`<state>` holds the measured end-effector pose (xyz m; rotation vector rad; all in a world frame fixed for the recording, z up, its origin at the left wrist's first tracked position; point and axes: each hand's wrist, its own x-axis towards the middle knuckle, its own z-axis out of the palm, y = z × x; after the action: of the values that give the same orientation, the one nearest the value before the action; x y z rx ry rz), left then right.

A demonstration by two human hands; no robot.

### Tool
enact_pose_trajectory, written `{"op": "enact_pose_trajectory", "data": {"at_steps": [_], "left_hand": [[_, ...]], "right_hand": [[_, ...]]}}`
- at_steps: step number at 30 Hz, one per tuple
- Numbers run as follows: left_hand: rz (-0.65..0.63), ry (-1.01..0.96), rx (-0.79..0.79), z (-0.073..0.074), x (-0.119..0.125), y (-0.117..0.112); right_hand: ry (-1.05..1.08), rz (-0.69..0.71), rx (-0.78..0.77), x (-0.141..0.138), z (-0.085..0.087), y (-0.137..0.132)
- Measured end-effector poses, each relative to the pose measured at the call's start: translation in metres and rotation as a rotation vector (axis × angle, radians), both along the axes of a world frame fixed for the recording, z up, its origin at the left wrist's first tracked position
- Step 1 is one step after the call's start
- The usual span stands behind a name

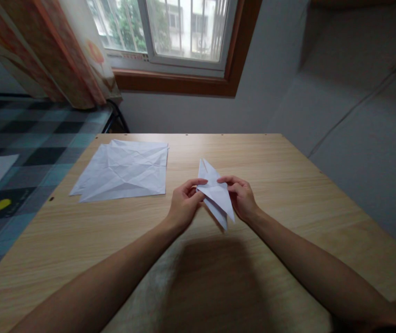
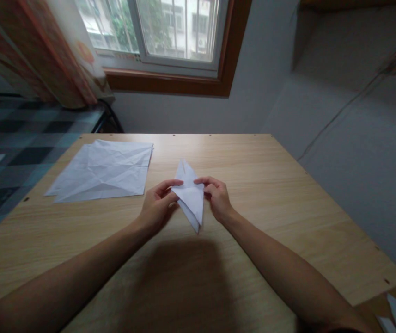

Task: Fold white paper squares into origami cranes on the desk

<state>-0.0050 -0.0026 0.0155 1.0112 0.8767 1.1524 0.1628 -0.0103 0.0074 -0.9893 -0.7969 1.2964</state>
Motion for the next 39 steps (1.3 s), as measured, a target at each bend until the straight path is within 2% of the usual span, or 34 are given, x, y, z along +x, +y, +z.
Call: {"op": "enact_pose_trajectory", "data": {"at_steps": [8, 12, 18, 26, 32, 36, 39], "left_hand": [[0.056, 0.043, 0.055, -0.001, 0.001, 0.002], [0.088, 0.04, 0.078, -0.003, 0.001, 0.003], [0.054, -0.02, 0.059, -0.006, 0.002, 0.003], [0.112, -0.047, 0.076, -0.007, 0.001, 0.005], [0.031, -0.041, 0.051, -0.002, -0.002, 0.003], [0.083, 0.035, 0.073, -0.001, 0.001, 0.001], [0.097, -0.003, 0.106, -0.002, 0.003, 0.0]], "right_hand": [[-0.042, 0.105, 0.08, 0.001, -0.003, -0.001], [-0.119, 0.046, 0.104, -0.002, -0.01, -0.001], [-0.132, 0.011, 0.183, -0.003, -0.012, 0.001], [-0.041, 0.148, 0.165, -0.006, -0.01, -0.005], [-0.134, -0.014, 0.142, -0.004, -0.015, -0.001], [-0.124, 0.004, 0.116, -0.001, -0.017, -0.001], [-0.135, 0.029, 0.144, 0.0, -0.016, -0.002]]}}
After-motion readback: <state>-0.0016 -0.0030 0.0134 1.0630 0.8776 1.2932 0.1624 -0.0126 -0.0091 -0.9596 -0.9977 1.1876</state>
